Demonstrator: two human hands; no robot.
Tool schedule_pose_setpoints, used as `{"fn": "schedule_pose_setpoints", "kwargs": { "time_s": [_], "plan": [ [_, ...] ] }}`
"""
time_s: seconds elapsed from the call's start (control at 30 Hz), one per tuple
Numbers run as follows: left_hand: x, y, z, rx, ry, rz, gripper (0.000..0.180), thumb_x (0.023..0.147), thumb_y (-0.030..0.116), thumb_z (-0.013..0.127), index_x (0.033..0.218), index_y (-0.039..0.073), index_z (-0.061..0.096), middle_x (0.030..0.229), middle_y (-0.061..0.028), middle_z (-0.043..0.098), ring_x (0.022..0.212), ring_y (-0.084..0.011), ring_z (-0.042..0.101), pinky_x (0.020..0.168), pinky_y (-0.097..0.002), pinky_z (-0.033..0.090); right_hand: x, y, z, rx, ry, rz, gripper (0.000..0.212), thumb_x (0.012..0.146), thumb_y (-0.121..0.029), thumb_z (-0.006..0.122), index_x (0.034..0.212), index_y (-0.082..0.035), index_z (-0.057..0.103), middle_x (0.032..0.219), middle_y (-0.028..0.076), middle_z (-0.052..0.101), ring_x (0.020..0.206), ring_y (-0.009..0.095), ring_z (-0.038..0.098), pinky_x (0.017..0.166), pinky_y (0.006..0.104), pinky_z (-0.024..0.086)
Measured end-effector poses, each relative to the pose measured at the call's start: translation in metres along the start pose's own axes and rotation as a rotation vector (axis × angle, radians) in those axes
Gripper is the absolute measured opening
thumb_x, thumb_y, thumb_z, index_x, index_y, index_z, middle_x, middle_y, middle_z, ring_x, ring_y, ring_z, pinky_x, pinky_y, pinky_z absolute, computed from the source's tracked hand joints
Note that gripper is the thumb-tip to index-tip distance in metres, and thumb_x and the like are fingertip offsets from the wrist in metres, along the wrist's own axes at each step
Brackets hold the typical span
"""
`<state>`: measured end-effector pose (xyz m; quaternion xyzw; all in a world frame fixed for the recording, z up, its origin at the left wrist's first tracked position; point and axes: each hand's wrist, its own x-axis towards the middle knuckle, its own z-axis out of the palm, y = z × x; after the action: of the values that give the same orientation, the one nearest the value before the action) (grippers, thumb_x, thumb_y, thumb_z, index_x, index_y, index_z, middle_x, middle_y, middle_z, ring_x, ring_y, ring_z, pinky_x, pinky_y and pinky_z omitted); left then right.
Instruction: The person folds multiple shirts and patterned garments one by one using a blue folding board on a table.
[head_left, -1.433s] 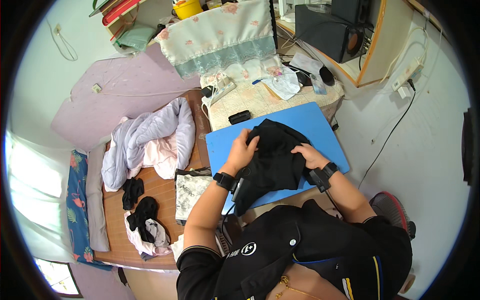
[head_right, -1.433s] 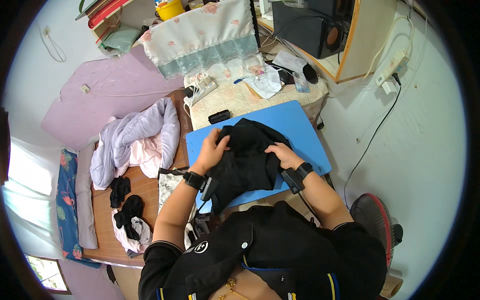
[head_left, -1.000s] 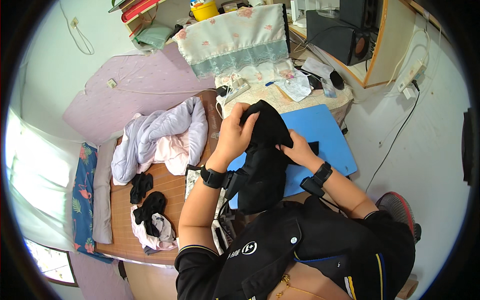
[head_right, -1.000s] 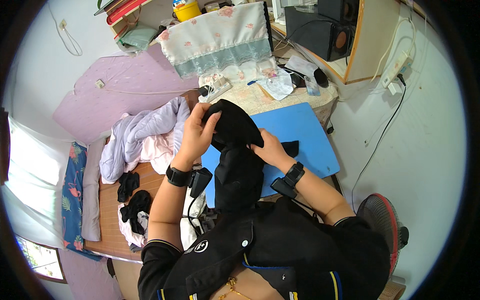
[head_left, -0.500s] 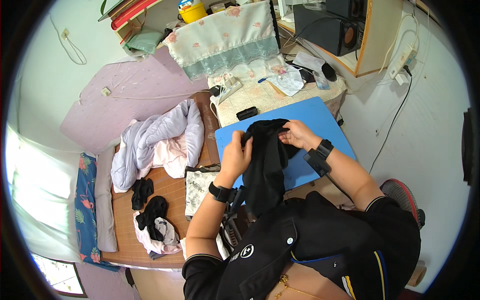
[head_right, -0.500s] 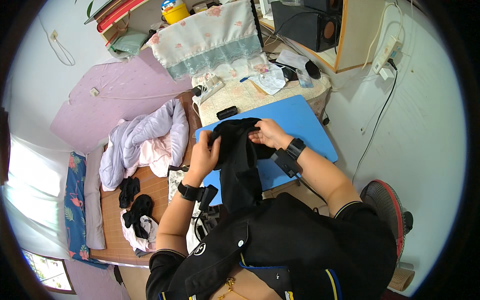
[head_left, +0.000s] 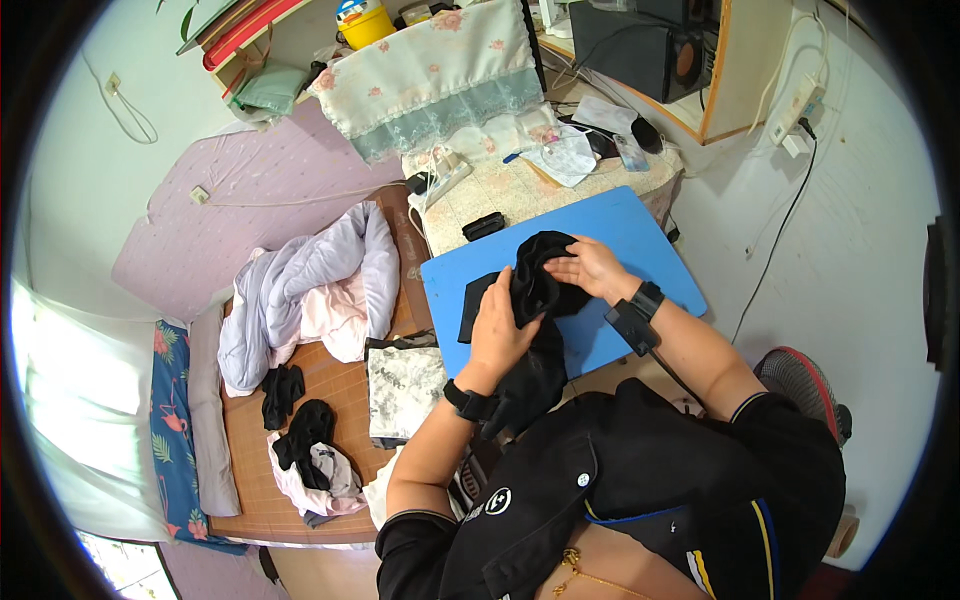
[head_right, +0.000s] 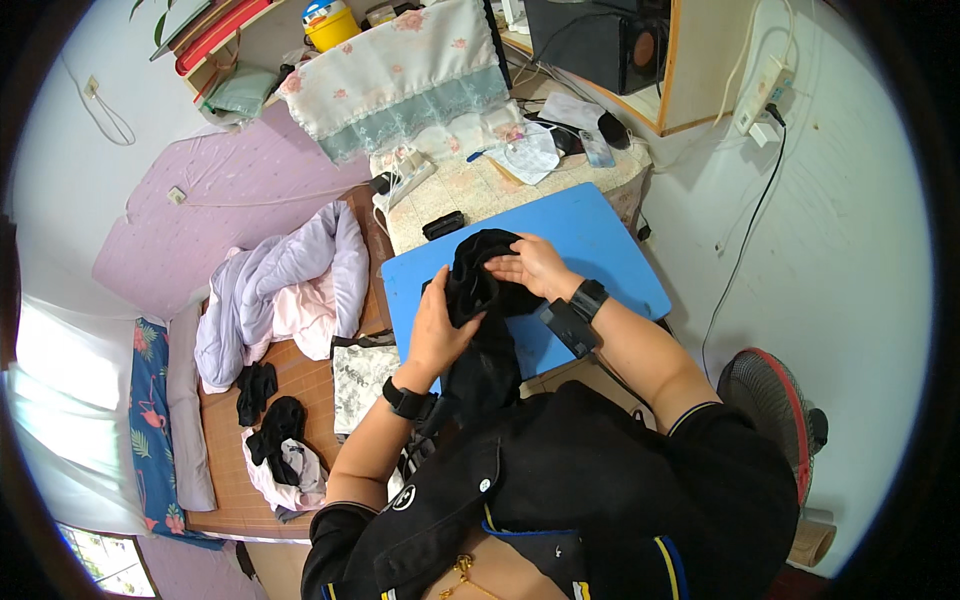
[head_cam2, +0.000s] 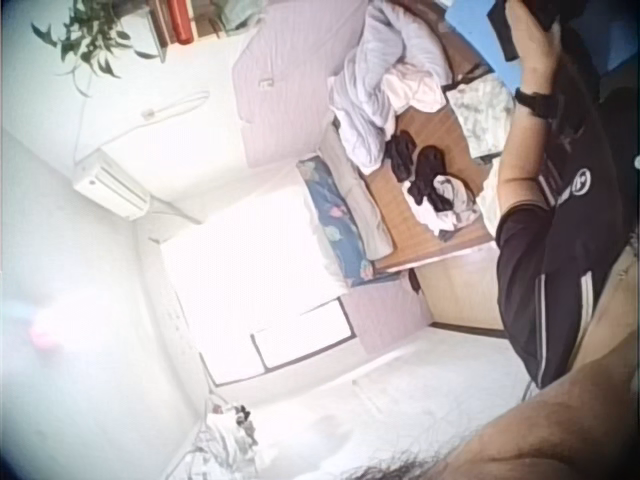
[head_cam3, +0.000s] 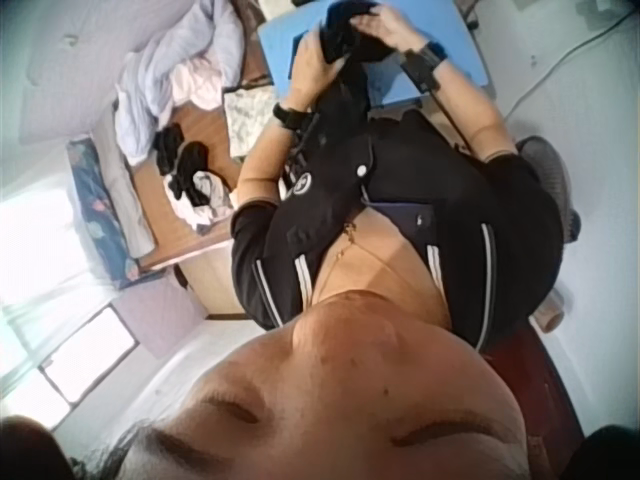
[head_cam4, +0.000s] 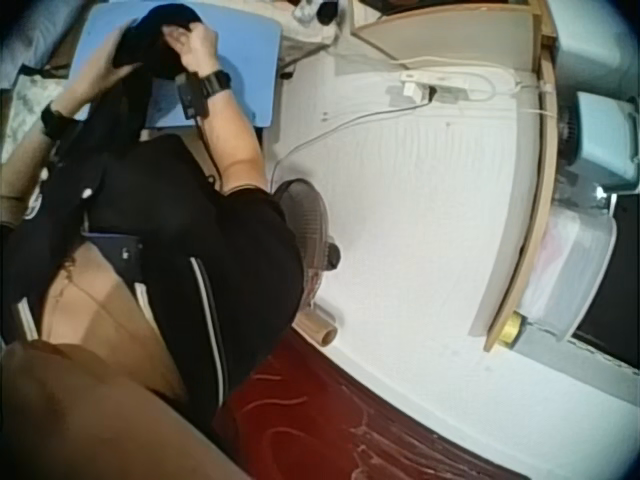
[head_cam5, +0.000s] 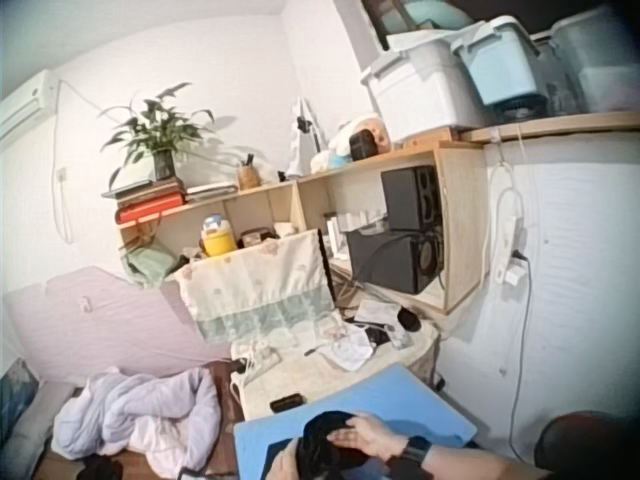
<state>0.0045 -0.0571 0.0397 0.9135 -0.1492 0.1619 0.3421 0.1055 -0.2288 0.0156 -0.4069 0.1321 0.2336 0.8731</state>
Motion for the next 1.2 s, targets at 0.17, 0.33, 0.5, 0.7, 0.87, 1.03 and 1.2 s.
{"fn": "schedule_pose_setpoints", "kwargs": {
  "time_s": [0.17, 0.33, 0.5, 0.7, 0.87, 1.03, 1.2],
  "plan": [
    [0.016, -0.015, -0.023, -0.17, -0.01, -0.128, 0.032, 0.071, 0.013, 0.064, 0.094, -0.004, 0.051, 0.082, -0.0192, 0.057, 0.075, -0.0324, 0.057, 0.066, -0.0331, 0.046, -0.012, -0.037, -0.009, -0.71, -0.116, -0.245, 0.032, 0.081, -0.007, 0.037, 0.11, 0.005, 0.046, 0.061, 0.018, 0.057, 0.043, 0.019, 0.056, 0.039, 0.0264, 0.046],
    [0.022, -0.02, -0.044, -0.334, 0.001, -0.101, 0.022, 0.077, 0.013, 0.061, 0.088, -0.004, 0.053, 0.075, -0.0187, 0.058, 0.067, -0.0264, 0.059, 0.058, -0.0301, 0.046, -0.03, -0.059, 0.01, -0.91, -0.22, -0.286, 0.026, 0.081, -0.008, 0.041, 0.098, 0.007, 0.053, 0.057, 0.014, 0.055, 0.04, 0.016, 0.053, 0.037, 0.024, 0.043],
    [0.035, -0.007, -0.069, -0.339, 0.144, -0.031, 0.019, 0.08, 0.013, 0.056, 0.087, -0.005, 0.053, 0.073, -0.0181, 0.058, 0.068, -0.0225, 0.058, 0.06, -0.0299, 0.043, -0.046, -0.079, 0.012, -1.006, -0.411, -0.377, 0.032, 0.078, -0.017, 0.058, 0.102, 0.003, 0.053, 0.073, 0.006, 0.058, 0.063, 0.011, 0.056, 0.054, 0.0229, 0.046],
    [0.045, 0.003, -0.086, -0.438, 0.184, -0.016, 0.018, 0.082, 0.013, 0.055, 0.085, -0.004, 0.053, 0.069, -0.0085, 0.056, 0.064, -0.0111, 0.049, 0.059, -0.0246, 0.041, -0.029, -0.045, 0.019, -0.82, -0.645, -0.489, 0.064, 0.067, -0.018, 0.07, 0.121, -0.001, 0.039, 0.116, 0.007, 0.046, 0.107, 0.015, 0.041, 0.087, 0.0276, 0.036],
    [0.053, 0.003, -0.112, -0.59, 0.284, -0.022, 0.016, 0.084, 0.015, 0.054, 0.084, -0.001, 0.053, 0.072, 0.0016, 0.053, 0.068, -0.0049, 0.043, 0.06, -0.0197, 0.038, -0.035, -0.066, 0.071, -0.949, -0.373, -0.623, 0.031, 0.07, -0.01, 0.066, 0.095, 0.006, 0.057, 0.089, 0.009, 0.062, 0.079, 0.015, 0.057, 0.075, 0.027, 0.044],
    [0.067, 0.018, -0.159, -0.487, 0.374, 0.067, 0.026, 0.086, 0.016, 0.051, 0.102, -0.005, 0.052, 0.091, -0.0048, 0.059, 0.081, -0.0078, 0.051, 0.072, -0.0208, 0.041, -0.056, -0.121, 0.129, -1.13, -0.45, -0.969, 0.034, 0.074, -0.017, 0.063, 0.098, 0.004, 0.056, 0.091, 0.011, 0.062, 0.083, 0.016, 0.057, 0.076, 0.0277, 0.042],
    [0.08, 0.036, -0.187, -0.592, 0.386, 0.143, 0.025, 0.084, 0.013, 0.053, 0.103, -0.004, 0.051, 0.09, -0.0049, 0.059, 0.082, -0.0095, 0.053, 0.073, -0.022, 0.042, -0.084, -0.148, 0.163, -1.123, -0.474, -1.175, 0.039, 0.073, -0.026, 0.064, 0.101, 0.001, 0.057, 0.093, 0.011, 0.062, 0.085, 0.019, 0.058, 0.078, 0.028, 0.042]
  ]
}}
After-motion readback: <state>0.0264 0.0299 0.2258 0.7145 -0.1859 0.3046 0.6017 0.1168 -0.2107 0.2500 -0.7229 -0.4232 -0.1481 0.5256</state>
